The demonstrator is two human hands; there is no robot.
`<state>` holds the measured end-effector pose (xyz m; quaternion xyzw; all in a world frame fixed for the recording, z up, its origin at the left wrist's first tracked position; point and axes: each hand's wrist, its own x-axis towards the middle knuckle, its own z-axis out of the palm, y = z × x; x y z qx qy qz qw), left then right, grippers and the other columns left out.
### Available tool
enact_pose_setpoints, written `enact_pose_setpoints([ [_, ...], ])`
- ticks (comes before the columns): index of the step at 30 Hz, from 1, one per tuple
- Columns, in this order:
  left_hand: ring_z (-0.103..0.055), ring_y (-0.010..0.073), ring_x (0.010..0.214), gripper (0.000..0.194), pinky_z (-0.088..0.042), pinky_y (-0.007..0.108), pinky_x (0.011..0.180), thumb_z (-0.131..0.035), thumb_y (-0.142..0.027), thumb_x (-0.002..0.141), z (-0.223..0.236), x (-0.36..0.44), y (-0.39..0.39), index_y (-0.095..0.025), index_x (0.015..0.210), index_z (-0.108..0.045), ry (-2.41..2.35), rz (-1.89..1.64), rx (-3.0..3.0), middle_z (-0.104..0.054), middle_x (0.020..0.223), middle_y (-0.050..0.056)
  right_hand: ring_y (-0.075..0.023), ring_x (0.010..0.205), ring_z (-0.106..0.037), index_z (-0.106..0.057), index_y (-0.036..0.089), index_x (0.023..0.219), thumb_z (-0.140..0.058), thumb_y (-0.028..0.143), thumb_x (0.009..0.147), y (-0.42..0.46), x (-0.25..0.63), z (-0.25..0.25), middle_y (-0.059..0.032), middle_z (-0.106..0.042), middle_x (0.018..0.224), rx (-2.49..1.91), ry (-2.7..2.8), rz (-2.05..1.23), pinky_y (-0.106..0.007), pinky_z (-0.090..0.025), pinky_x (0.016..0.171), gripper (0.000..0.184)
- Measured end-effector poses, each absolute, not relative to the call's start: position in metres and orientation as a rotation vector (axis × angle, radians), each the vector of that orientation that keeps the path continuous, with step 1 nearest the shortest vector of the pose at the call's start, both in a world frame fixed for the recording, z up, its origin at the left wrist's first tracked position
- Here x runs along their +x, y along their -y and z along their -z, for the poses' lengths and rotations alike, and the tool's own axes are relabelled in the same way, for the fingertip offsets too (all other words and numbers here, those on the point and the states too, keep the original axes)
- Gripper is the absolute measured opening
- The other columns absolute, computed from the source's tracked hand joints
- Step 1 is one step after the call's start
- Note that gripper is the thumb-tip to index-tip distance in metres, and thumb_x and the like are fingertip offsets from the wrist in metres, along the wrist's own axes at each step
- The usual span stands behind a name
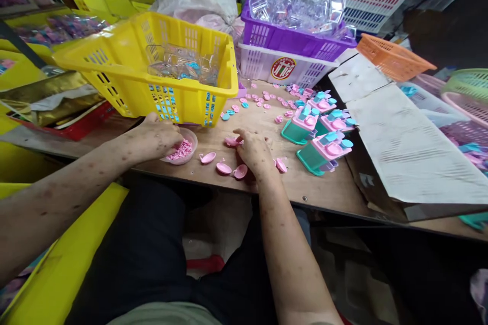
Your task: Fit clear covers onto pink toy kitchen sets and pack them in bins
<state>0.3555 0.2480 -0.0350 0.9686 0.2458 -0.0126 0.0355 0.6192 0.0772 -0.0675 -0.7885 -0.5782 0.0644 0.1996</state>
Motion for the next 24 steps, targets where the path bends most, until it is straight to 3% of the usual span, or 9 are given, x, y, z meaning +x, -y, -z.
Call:
enact_pose_setpoints([
  [5, -0.069, 0.0304, 0.087, 0.017, -0.041, 0.048, 0.097, -0.07, -0.019, 0.095, 0.03, 0.357, -0.242, -0.021, 0.084, -0.082, -0.754, 0.18, 3.077, -0.078, 0.085, 0.011, -0.0358, 0.116, -0.074, -0.085, 0.025, 0.114, -0.075, 0.023, 0.101, -0.073, 0.624, 0.058, -0.0084, -0.086, 0.113, -2.157, 1.582, -0.001, -0.053, -0.052, 0.105, 0.017],
  [8, -0.073, 0.0295, 0.091, 0.017, -0.041, 0.044, 0.097, -0.069, -0.018, 0.095, 0.025, 0.36, -0.236, -0.024, 0.105, -0.083, -0.738, 0.187, 3.103, -0.082, 0.093, 0.008, -0.0273, 0.091, -0.078, -0.085, 0.024, 0.111, -0.076, 0.02, 0.098, -0.054, 0.624, 0.053, -0.0066, -0.085, 0.109, -1.915, 1.461, 0.015, -0.045, -0.06, 0.09, 0.017],
  [11, -0.076, 0.0294, 0.096, 0.021, -0.043, 0.042, 0.096, -0.065, -0.018, 0.098, 0.019, 0.361, -0.234, -0.022, 0.112, -0.081, -0.734, 0.243, 3.105, -0.083, 0.097, 0.009, -0.0234, 0.087, -0.08, -0.083, 0.024, 0.114, -0.077, 0.028, 0.101, -0.026, 0.614, 0.052, -0.0057, -0.083, 0.113, -1.599, 1.306, -0.096, -0.038, -0.065, 0.078, 0.016],
  [16, -0.075, 0.0316, 0.114, 0.026, -0.049, 0.042, 0.099, -0.06, -0.025, 0.1, 0.012, 0.353, -0.241, -0.022, 0.116, -0.08, -0.532, 0.139, 3.053, -0.082, 0.117, 0.011, -0.0243, 0.1, -0.08, -0.083, 0.026, 0.103, -0.087, 0.034, 0.099, 0.012, 0.584, 0.056, -0.0061, -0.081, 0.106, -1.331, 1.293, -0.165, -0.037, -0.069, 0.084, 0.01],
  [24, -0.072, 0.028, 0.112, 0.029, -0.057, 0.04, 0.107, -0.05, -0.032, 0.103, 0.02, 0.334, -0.254, -0.018, 0.109, -0.075, -0.394, -0.21, 2.91, -0.075, 0.114, 0.013, -0.0207, 0.096, -0.077, -0.082, 0.028, 0.1, -0.085, 0.019, 0.099, 0.016, 0.562, 0.067, -0.0035, -0.079, 0.099, -1.158, 1.414, -0.149, -0.038, -0.067, 0.093, 0.01],
])
